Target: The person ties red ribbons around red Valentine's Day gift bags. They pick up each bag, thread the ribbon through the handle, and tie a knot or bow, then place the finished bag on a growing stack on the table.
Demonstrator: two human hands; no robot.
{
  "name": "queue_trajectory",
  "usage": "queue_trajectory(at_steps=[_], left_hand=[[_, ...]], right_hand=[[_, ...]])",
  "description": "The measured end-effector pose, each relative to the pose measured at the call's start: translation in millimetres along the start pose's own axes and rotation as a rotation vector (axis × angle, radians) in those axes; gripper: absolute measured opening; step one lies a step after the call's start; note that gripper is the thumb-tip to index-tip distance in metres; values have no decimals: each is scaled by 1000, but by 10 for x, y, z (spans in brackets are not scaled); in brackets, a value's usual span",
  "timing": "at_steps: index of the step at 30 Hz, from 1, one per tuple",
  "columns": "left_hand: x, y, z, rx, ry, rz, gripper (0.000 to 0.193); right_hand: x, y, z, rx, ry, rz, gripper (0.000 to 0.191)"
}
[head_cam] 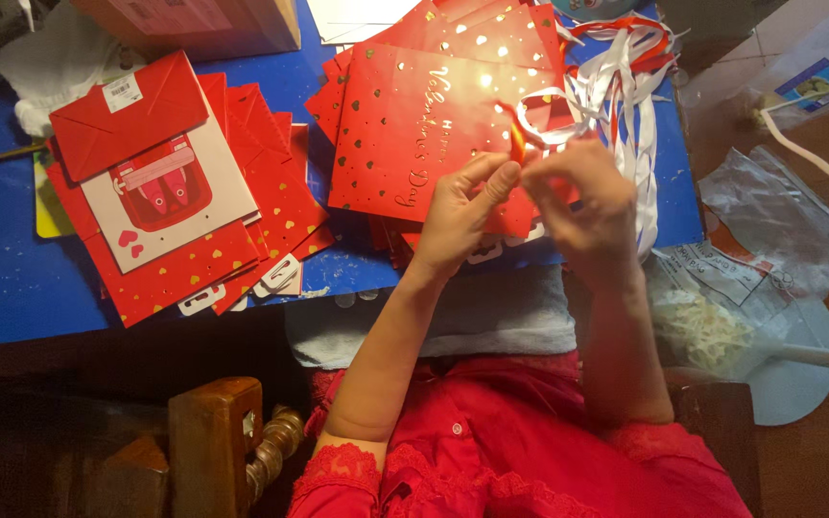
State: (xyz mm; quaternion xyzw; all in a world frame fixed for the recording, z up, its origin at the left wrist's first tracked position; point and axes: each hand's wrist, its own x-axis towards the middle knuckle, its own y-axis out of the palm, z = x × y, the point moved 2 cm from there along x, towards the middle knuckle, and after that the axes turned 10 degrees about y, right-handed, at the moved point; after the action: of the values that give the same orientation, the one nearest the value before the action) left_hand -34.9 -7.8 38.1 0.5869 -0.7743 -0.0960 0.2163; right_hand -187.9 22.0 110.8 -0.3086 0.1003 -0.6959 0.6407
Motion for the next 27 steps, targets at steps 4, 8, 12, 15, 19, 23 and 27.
queue_trajectory(at_steps=[4, 8, 12, 15, 19, 23, 27], left_hand=[[-52, -106, 66, -323, -60, -27, 25], [14, -248, 90, -537, -44, -118, 19], [51, -337, -3, -517, -16, -229, 19], [-19, -188, -117, -304, 40, -228, 20], [-207, 131, -255, -133, -12, -79, 21], [-251, 298, -348, 272, 140, 6, 20], [-116, 213, -333, 935, 163, 2, 27]], right_hand=[[-160, 33, 85, -1, -10, 57, 13], [-242, -23, 106, 11, -73, 282, 15], [-303, -57, 116, 39, 16, 459, 11], [-269, -66, 68, 222, 211, 242, 26], [-228, 11, -58, 456, 213, 68, 24], [-307, 37, -248, 682, 191, -10, 15], [-300, -32, -476, 901, 229, -123, 16]])
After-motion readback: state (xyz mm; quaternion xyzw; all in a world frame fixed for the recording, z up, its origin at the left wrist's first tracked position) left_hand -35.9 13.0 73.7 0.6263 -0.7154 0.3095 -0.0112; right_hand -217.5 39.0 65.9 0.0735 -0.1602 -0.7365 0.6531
